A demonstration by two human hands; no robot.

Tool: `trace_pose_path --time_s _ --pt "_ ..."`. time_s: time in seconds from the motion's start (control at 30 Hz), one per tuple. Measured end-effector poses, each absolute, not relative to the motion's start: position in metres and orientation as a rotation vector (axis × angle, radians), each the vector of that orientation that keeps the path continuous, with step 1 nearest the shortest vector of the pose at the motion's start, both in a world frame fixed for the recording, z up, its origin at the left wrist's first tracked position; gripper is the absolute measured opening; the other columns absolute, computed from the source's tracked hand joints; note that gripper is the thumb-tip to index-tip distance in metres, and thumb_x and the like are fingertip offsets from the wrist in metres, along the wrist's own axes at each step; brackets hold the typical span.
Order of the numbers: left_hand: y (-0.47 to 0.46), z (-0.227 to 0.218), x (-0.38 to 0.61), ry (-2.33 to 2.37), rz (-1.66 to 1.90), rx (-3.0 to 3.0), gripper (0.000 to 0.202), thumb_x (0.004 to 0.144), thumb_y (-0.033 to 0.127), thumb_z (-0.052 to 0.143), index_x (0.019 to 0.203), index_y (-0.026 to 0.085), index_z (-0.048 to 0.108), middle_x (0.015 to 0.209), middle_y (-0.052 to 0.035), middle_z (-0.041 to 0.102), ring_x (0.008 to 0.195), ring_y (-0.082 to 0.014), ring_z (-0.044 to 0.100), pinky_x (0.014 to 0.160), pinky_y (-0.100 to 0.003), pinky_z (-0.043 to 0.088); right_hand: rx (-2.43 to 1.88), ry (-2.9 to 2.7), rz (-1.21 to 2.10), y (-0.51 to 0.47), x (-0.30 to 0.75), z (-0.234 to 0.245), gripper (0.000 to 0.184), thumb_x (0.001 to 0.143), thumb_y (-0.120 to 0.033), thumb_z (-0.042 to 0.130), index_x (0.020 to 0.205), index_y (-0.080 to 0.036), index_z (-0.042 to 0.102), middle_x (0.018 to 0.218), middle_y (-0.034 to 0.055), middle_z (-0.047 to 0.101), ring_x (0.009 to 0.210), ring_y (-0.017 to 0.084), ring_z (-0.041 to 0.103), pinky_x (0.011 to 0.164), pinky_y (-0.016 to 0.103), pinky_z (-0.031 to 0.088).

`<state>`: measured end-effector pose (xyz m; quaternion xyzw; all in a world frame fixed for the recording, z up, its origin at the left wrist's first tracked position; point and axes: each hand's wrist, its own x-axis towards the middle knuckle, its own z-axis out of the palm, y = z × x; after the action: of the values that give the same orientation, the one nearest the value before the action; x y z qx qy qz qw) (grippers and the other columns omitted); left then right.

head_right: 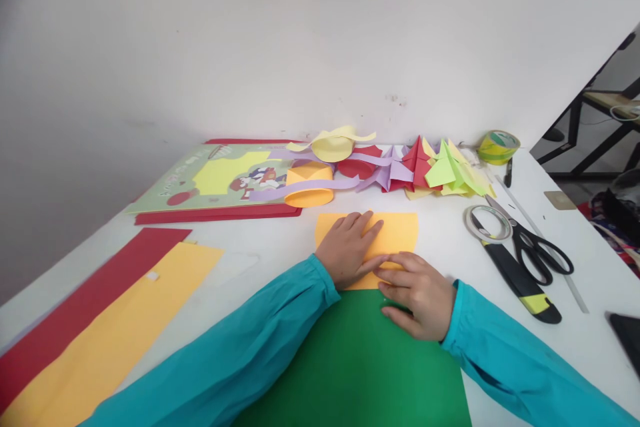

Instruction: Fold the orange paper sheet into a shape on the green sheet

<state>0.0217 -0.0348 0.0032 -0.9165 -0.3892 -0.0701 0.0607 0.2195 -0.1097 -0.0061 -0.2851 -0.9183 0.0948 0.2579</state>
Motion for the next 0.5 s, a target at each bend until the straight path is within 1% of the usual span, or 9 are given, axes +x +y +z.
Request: trace_pose_path --time_s 0.27,0.4,0.5 --pt "-0.036 -0.002 0.023 -1.02 -0.342 -2.725 0.065 0.09 0.057 0.045 0.123 0.004 0.059 0.123 -0.0235 0.059 0.108 -0.036 0.054 0.093 -0.047 0.042 -0.757 -2.471 0.267 -0.109 0.22 -0.006 0.03 0.088 -0.026 0.053 0.112 -0.013 0.066 0.116 0.0136 0.067 0.122 0.03 0.049 0.099 0.051 0.045" --pt "-0.041 -0.004 0.026 -0.991 -0.348 -2.677 0.061 0.093 0.053 0.043 0.122 0.002 0.059 0.123 -0.0265 0.059 0.105 -0.0343 0.058 0.087 -0.043 0.046 -0.752 -2.477 0.292 -0.109 0.219 -0.005 0.03 0.088 -0.025 0.053 0.111 -0.011 0.065 0.116 0.0143 0.067 0.122 0.031 0.049 0.099 0.051 0.044" --pt "-0.046 -0.006 0.028 -0.989 -0.349 -2.643 0.059 0.094 0.05 0.043 0.121 0.001 0.06 0.121 -0.0287 0.06 0.105 -0.0338 0.059 0.086 -0.043 0.046 -0.744 -2.481 0.296 -0.108 0.219 -0.005 0.03 0.088 -0.026 0.053 0.111 -0.01 0.065 0.114 0.015 0.067 0.121 0.031 0.049 0.099 0.051 0.044"
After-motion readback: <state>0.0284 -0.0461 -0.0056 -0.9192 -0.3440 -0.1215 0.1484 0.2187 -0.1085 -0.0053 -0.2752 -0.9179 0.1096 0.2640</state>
